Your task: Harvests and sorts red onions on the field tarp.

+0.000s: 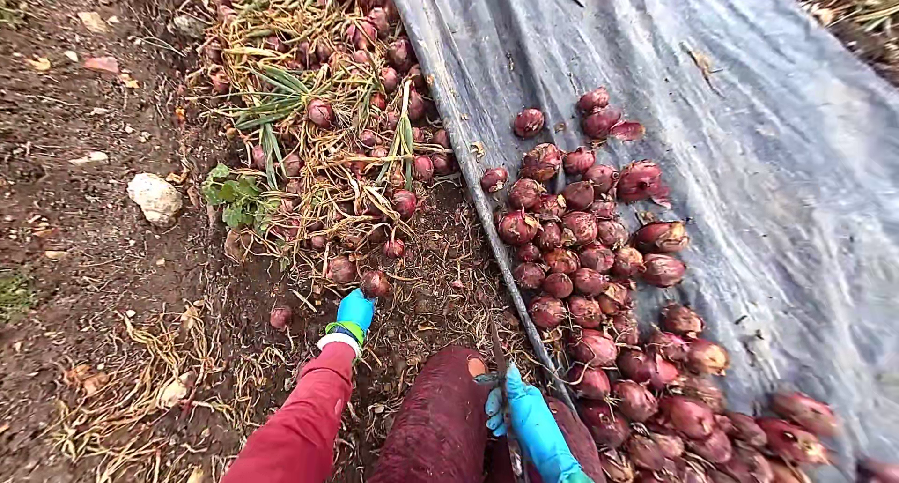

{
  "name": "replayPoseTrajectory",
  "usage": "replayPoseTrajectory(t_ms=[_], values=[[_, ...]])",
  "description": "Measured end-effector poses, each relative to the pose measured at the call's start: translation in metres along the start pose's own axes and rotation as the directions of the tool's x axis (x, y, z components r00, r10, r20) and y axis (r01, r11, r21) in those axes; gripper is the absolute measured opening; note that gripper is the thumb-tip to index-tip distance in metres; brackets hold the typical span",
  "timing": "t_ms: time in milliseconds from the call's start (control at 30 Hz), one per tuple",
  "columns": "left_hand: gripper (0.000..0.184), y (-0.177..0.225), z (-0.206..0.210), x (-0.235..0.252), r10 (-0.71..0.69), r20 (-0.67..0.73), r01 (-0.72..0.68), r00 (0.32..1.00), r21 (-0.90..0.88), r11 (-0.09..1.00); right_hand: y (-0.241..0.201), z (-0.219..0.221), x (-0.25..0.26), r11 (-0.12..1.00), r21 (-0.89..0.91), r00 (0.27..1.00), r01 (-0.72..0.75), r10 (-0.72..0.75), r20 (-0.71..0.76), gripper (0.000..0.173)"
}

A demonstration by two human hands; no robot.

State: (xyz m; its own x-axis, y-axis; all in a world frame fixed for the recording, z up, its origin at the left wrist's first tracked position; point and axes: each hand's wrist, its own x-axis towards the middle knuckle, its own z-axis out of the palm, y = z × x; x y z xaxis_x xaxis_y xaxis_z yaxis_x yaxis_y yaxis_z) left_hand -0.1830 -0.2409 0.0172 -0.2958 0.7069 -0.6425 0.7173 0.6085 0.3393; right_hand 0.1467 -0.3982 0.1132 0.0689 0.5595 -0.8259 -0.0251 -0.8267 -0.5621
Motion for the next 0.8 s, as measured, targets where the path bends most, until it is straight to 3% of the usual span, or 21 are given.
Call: replayPoseTrajectory(t_ms=[100, 167, 233, 333, 467, 500, 533, 600, 633, 667, 700, 733, 800], values=[[0.029, 0.048, -0.021, -0.057, 0.271, 0.08, -0.278, 0.959, 0.093, 0.956, 0.006, 0.003, -0.002, 0.994, 0.098, 0.986, 0.051, -0.066, 0.153, 0.086], [0.042, 0.079, -0.027, -0.104, 0.438, 0.228, -0.476, 0.87, 0.151, 0.866, 0.004, 0.01, -0.003, 0.982, 0.124, 0.948, 0.143, -0.172, 0.269, 0.084], [0.061, 0.103, -0.028, -0.141, 0.506, 0.436, -0.642, 0.745, 0.258, 0.722, -0.01, 0.019, -0.01, 0.951, 0.15, 0.912, 0.272, -0.304, 0.276, 0.085], [0.079, 0.131, -0.043, -0.168, 0.465, 0.619, -0.743, 0.634, 0.319, 0.589, -0.039, 0.013, -0.02, 0.925, 0.024, 0.906, 0.379, -0.376, 0.193, 0.086], [0.074, 0.15, -0.046, -0.153, 0.514, 0.458, -0.681, 0.725, 0.362, 0.637, -0.046, -0.029, -0.02, 0.94, -0.007, 0.917, 0.342, -0.332, 0.222, 0.082], [0.069, 0.162, -0.043, -0.16, 0.529, 0.448, -0.687, 0.721, 0.363, 0.629, -0.044, -0.036, -0.016, 0.946, -0.037, 0.925, 0.322, -0.306, 0.225, 0.082], [0.06, 0.176, -0.038, -0.175, 0.533, 0.495, -0.721, 0.687, 0.371, 0.585, -0.044, -0.043, -0.015, 0.949, -0.094, 0.926, 0.3, -0.266, 0.267, 0.083], [0.04, 0.207, -0.022, -0.214, 0.457, 0.694, -0.826, 0.556, 0.402, 0.395, -0.048, -0.055, -0.022, 0.93, -0.169, 0.906, 0.328, -0.259, 0.334, 0.089], [0.035, 0.22, -0.014, -0.228, 0.413, 0.771, -0.871, 0.485, 0.382, 0.309, -0.053, -0.061, -0.028, 0.919, -0.164, 0.899, 0.359, -0.293, 0.324, 0.09], [0.033, 0.23, -0.008, -0.235, 0.393, 0.798, -0.887, 0.456, 0.373, 0.272, -0.053, -0.067, -0.035, 0.916, -0.132, 0.902, 0.38, -0.335, 0.273, 0.09], [0.032, 0.237, -0.005, -0.231, 0.417, 0.773, -0.878, 0.477, 0.395, 0.271, -0.048, -0.074, -0.041, 0.911, -0.059, 0.903, 0.409, -0.394, 0.172, 0.091], [0.033, 0.243, -0.01, -0.218, 0.459, 0.704, -0.84, 0.542, 0.441, 0.315, -0.042, -0.082, -0.047, 0.896, 0.037, 0.895, 0.443, -0.444, 0.034, 0.091], [0.04, 0.234, -0.042, -0.186, 0.554, 0.456, -0.718, 0.696, 0.455, 0.528, -0.036, -0.098, -0.06, 0.851, 0.164, 0.859, 0.499, -0.46, -0.225, 0.086]])
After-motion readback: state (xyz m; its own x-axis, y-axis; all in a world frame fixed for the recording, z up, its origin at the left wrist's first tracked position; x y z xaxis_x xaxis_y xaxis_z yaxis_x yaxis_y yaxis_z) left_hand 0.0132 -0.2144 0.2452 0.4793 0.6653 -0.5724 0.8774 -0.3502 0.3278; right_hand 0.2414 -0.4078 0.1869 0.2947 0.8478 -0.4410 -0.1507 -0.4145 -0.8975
